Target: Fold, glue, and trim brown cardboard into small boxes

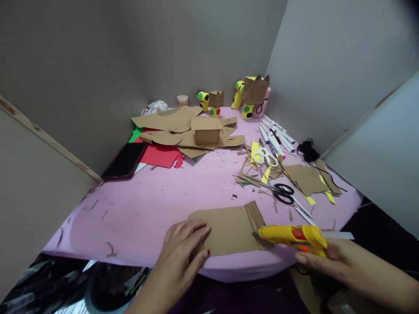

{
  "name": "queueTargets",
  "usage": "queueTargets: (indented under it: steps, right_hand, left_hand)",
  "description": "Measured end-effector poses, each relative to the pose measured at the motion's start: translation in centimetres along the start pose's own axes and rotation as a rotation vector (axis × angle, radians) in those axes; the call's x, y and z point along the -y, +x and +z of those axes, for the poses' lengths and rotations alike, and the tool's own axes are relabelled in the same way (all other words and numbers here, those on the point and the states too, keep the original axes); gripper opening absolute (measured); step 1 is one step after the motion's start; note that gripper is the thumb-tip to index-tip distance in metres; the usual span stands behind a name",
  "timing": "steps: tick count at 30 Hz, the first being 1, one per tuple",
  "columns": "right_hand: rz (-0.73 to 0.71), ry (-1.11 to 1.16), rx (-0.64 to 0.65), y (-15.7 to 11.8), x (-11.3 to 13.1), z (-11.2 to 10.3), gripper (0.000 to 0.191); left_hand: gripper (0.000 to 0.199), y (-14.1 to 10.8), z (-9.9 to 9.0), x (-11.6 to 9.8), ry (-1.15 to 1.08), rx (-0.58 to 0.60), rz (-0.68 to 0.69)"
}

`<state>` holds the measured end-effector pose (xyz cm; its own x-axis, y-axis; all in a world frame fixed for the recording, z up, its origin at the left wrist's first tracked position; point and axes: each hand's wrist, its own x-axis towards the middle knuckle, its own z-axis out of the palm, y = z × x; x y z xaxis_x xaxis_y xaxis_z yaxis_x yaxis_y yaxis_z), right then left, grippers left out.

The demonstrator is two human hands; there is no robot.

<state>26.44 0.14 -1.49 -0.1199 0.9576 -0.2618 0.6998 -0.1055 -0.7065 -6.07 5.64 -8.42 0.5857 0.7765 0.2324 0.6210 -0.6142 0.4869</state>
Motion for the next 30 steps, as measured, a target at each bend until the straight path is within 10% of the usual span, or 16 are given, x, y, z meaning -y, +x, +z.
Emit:
queueTargets:
  steps: [30]
  right_hand:
    - [0.032, -0.165, 0.004, 2.5, 0.2, 0.1, 0.038]
  left_hand:
    - [0.034, 0.7, 0.3, -1.0, 0.043, 0.007, -0.033]
